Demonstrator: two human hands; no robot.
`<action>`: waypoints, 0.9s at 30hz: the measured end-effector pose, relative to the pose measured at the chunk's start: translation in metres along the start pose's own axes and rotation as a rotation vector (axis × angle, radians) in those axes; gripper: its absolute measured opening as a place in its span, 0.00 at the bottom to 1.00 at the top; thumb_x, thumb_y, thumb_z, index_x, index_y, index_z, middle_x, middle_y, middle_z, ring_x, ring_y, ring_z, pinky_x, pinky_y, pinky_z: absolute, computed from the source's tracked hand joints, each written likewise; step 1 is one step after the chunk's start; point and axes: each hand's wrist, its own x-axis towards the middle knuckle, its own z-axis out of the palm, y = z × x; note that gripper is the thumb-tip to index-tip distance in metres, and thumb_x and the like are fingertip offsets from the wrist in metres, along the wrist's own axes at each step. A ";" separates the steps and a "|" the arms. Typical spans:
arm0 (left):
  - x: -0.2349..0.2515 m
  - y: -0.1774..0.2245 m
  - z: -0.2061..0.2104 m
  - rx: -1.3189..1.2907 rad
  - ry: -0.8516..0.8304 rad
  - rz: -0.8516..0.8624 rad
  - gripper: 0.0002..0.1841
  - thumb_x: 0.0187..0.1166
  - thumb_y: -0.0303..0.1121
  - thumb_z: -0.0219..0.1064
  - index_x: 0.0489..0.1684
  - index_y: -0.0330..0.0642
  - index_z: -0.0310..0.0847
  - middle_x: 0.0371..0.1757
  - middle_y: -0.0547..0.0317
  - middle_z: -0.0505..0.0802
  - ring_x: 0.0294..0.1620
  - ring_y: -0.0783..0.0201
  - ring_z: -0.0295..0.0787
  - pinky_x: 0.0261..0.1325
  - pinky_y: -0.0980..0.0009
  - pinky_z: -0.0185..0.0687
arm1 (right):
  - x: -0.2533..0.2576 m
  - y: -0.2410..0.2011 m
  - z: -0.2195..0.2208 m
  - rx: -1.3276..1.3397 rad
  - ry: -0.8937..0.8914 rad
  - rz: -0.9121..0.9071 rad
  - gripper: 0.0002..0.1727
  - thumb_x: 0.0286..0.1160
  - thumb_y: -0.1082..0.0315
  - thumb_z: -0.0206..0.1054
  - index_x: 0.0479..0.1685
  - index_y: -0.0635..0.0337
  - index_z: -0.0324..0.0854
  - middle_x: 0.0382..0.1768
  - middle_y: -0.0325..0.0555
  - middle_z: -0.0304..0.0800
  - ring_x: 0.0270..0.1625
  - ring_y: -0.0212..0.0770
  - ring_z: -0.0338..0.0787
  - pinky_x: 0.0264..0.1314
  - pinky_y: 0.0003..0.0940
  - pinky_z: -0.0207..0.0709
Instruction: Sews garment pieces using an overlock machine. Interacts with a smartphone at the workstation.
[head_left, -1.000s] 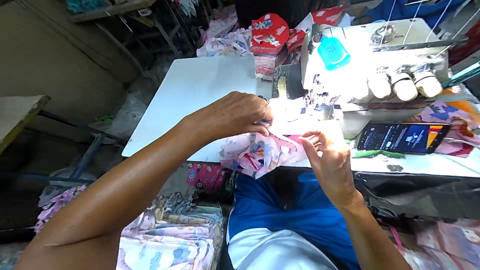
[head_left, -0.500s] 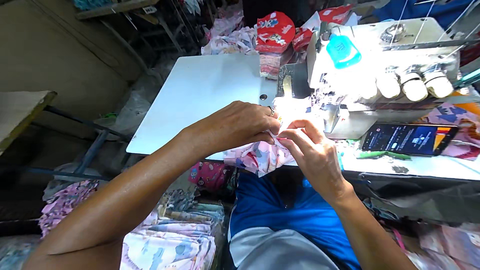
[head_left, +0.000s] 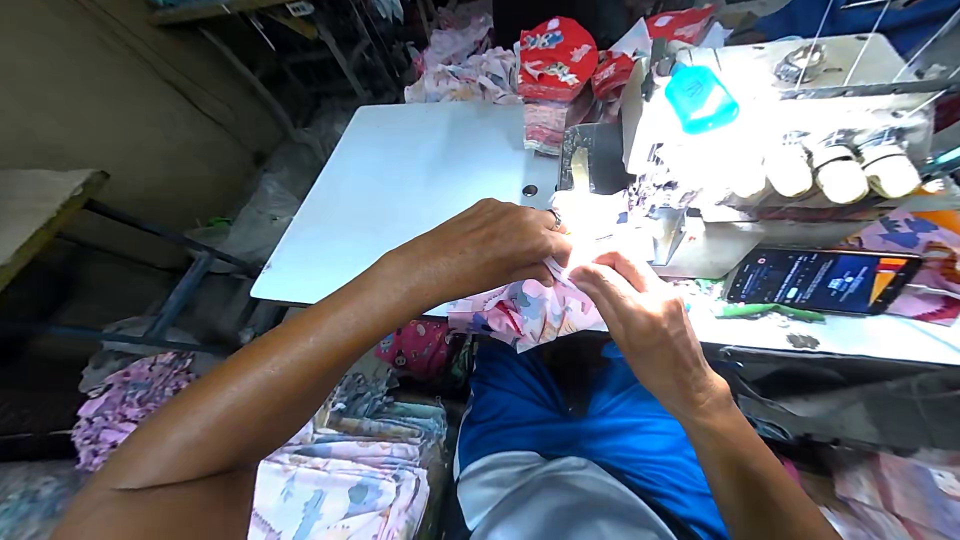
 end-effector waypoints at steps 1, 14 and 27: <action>0.001 0.001 0.001 0.005 0.001 0.012 0.11 0.82 0.41 0.66 0.40 0.45 0.90 0.36 0.55 0.89 0.34 0.58 0.88 0.30 0.65 0.76 | -0.001 0.000 -0.001 0.016 -0.006 0.006 0.10 0.82 0.72 0.65 0.51 0.60 0.91 0.47 0.51 0.88 0.40 0.43 0.90 0.37 0.33 0.83; 0.015 0.001 0.012 -0.031 -0.081 0.067 0.15 0.76 0.41 0.72 0.55 0.44 0.90 0.44 0.51 0.94 0.39 0.54 0.92 0.35 0.59 0.80 | -0.003 0.015 -0.014 0.276 -0.141 0.028 0.05 0.75 0.70 0.71 0.37 0.59 0.92 0.47 0.45 0.90 0.41 0.28 0.88 0.42 0.18 0.82; 0.025 -0.014 0.007 0.028 -0.042 0.036 0.14 0.84 0.42 0.63 0.38 0.43 0.91 0.39 0.51 0.92 0.38 0.53 0.91 0.34 0.59 0.78 | -0.019 0.020 -0.008 -0.011 0.008 0.181 0.08 0.81 0.69 0.67 0.44 0.65 0.88 0.37 0.50 0.90 0.34 0.39 0.90 0.38 0.29 0.83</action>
